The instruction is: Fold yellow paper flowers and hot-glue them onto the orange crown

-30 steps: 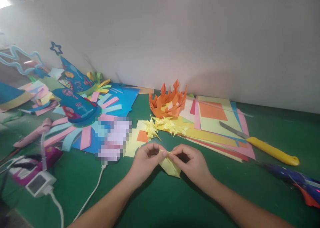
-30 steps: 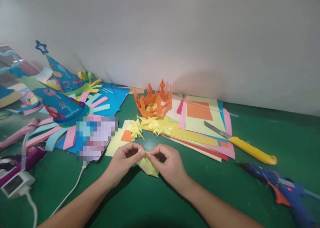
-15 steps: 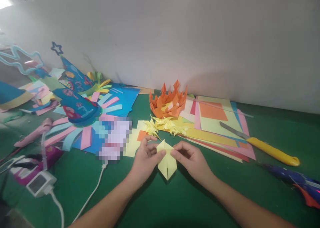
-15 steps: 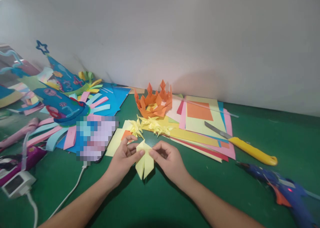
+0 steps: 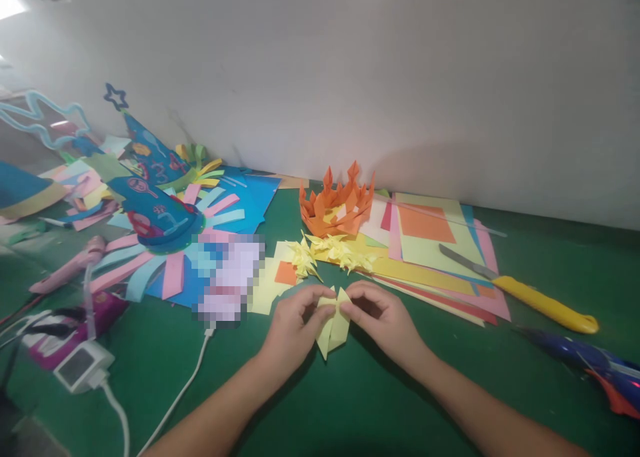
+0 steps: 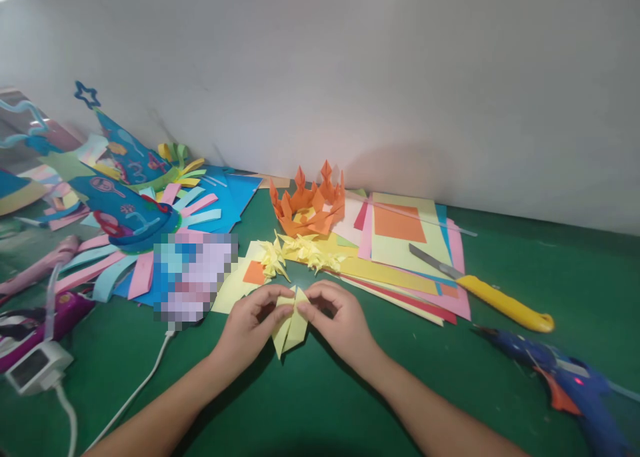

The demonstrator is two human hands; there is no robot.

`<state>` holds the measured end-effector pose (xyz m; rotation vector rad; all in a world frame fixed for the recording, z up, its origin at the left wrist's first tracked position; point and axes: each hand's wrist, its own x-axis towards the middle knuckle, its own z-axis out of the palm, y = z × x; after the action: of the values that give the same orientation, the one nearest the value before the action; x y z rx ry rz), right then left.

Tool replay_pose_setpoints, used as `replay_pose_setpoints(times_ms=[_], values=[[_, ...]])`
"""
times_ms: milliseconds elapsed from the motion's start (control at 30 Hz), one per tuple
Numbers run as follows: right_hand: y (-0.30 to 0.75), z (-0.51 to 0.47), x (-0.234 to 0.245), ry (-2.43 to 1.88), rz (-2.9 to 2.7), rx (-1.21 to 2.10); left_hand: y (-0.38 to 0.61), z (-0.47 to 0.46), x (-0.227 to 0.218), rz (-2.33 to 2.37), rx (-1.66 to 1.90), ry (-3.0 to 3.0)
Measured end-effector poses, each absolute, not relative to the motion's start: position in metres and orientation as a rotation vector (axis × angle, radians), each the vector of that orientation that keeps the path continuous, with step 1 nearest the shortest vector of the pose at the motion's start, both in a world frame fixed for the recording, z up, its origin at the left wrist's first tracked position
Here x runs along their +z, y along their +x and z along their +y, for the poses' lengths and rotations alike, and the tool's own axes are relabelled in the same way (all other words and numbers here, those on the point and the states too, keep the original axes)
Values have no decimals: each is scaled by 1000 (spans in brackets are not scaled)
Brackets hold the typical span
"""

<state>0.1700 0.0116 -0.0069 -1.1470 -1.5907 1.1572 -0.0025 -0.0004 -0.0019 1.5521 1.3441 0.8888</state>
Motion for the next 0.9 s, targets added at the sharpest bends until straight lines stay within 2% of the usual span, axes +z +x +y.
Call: replay_pose_setpoints(times_ms=[400, 900], values=[[171, 13, -2, -1130, -1521, 1239, -2, -1, -4, 1316, 907, 1498], [170, 12, -4, -1147, -1580, 1187, 2, -4, -1, 1389, 820, 1648]])
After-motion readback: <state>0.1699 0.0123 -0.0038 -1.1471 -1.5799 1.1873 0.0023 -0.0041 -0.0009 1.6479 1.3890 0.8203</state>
